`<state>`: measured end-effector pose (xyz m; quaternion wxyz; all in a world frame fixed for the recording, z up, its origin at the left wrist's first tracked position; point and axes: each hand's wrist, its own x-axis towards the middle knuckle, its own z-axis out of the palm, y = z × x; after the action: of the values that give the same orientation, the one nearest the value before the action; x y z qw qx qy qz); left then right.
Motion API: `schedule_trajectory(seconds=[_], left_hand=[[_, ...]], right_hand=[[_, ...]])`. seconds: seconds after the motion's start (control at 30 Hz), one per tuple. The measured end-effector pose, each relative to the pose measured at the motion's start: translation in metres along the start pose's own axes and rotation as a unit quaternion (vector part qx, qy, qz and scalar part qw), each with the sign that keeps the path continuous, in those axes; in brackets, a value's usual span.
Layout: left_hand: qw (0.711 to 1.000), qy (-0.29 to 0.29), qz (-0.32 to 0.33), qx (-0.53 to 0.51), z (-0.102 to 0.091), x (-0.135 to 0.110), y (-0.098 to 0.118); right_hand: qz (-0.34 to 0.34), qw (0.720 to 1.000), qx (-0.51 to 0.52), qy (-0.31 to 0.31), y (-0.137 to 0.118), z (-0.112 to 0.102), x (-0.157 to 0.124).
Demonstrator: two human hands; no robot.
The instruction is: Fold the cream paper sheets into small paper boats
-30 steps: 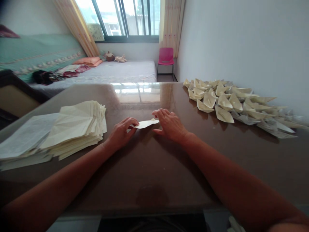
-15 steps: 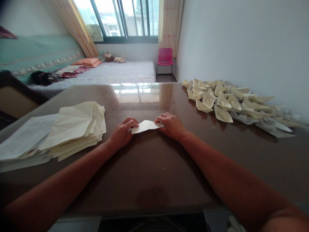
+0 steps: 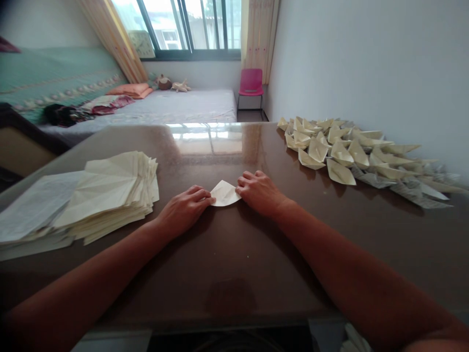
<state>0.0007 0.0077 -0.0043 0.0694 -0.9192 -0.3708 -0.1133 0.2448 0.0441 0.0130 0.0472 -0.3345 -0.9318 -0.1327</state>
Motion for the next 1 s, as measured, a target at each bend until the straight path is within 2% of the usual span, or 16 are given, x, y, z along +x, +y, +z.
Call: schedule_trajectory(seconds=[0.17,0.3,0.43,0.6,0.67,0.73,0.83,1.0], left_hand=[[1.0,-0.017,-0.013,-0.008,-0.003,0.0,-0.003],[0.999,-0.023,-0.025,-0.007,-0.005,-0.001,-0.002],[0.997,-0.006,-0.049,-0.06,-0.003,-0.002,-0.006],[0.981,0.032,-0.115,-0.153,0.007,0.002,-0.015],[0.974,0.043,-0.142,-0.173,0.01,0.005,-0.016],[0.967,0.05,-0.168,-0.185,0.013,0.008,-0.017],[0.962,0.056,-0.192,-0.186,0.016,0.011,-0.016],[0.973,0.056,-0.177,-0.134,0.021,0.013,-0.015]], right_hand=[[-0.047,0.993,0.11,0.012,0.011,0.001,-0.002],[-0.053,0.966,0.252,0.012,0.022,0.01,-0.001],[-0.005,0.937,0.349,-0.001,0.027,0.017,0.001],[0.101,0.887,0.451,-0.014,0.024,0.025,0.004],[0.14,0.875,0.463,-0.017,0.021,0.027,0.004],[0.17,0.878,0.447,-0.01,0.017,0.027,0.006],[0.191,0.9,0.392,0.003,0.011,0.024,0.008],[0.214,0.928,0.304,0.008,0.002,0.024,0.01]])
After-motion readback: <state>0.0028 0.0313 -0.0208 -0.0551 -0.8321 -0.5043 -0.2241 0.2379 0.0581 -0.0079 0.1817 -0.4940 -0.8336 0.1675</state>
